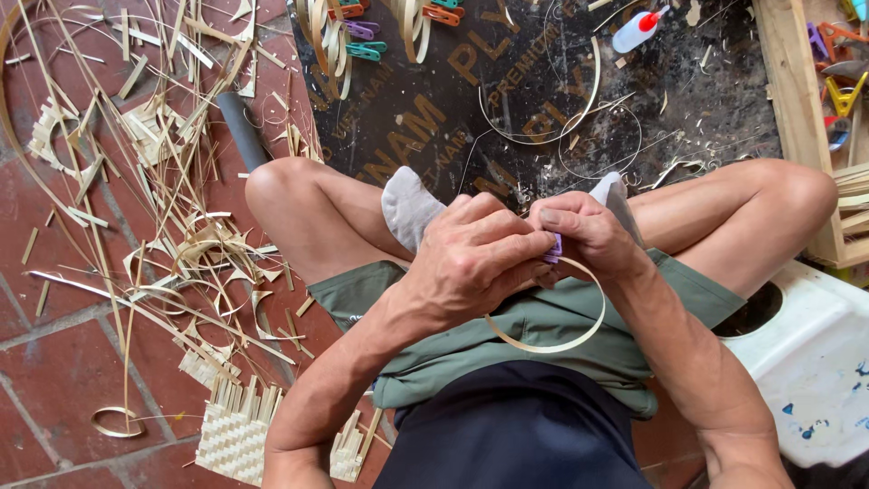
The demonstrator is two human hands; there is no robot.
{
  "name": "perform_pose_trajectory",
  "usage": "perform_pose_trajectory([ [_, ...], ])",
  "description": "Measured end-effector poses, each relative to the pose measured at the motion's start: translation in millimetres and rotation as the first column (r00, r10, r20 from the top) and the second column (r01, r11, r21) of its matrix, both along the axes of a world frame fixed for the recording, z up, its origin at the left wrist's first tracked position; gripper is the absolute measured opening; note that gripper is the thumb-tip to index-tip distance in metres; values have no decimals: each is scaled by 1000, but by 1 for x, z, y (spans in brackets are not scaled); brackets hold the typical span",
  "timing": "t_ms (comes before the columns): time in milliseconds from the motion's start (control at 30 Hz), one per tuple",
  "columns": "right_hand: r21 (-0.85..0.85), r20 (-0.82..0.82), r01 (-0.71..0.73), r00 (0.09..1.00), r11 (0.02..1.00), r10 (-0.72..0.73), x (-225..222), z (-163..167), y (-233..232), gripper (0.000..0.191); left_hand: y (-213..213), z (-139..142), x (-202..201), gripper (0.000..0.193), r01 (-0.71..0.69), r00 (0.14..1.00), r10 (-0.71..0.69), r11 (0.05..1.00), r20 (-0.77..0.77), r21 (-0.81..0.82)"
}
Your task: The person sits cross-legged and repeatedly forms thin bamboo strips into circular rings. They apply glue to the overlapping ends, press them together, and secure each ring with a small plastic clip while the glue sets. The person also uses a cylindrical tool to smooth or shape the bamboo strips before forming them.
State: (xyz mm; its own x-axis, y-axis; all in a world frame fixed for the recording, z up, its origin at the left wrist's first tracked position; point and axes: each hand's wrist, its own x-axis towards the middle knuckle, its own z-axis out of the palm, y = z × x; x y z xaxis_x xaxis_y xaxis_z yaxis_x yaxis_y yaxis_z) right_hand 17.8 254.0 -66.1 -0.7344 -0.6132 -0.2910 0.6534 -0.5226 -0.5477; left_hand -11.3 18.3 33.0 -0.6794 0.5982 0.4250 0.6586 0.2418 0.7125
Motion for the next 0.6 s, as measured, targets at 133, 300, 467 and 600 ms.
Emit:
perform_pose_trajectory([
  [133, -5, 81, 1, 997, 1000, 0, -1, 0, 1, 34, 5, 1, 5, 33, -36, 999, 36, 999, 19, -35],
  [300, 51, 129, 7, 992, 999, -13, -14, 12, -2, 32, 12, 3, 5, 26, -54, 996, 48, 994, -72, -91],
  [467, 608, -571, 372, 819, 701, 61, -38, 64, 5, 32, 3, 5, -10, 30, -133, 969, 98, 980, -225, -146],
  [600, 645, -737, 664, 408, 379, 539, -32, 108, 1, 23, 1, 9, -16, 33, -190, 949, 117, 954, -294, -234],
])
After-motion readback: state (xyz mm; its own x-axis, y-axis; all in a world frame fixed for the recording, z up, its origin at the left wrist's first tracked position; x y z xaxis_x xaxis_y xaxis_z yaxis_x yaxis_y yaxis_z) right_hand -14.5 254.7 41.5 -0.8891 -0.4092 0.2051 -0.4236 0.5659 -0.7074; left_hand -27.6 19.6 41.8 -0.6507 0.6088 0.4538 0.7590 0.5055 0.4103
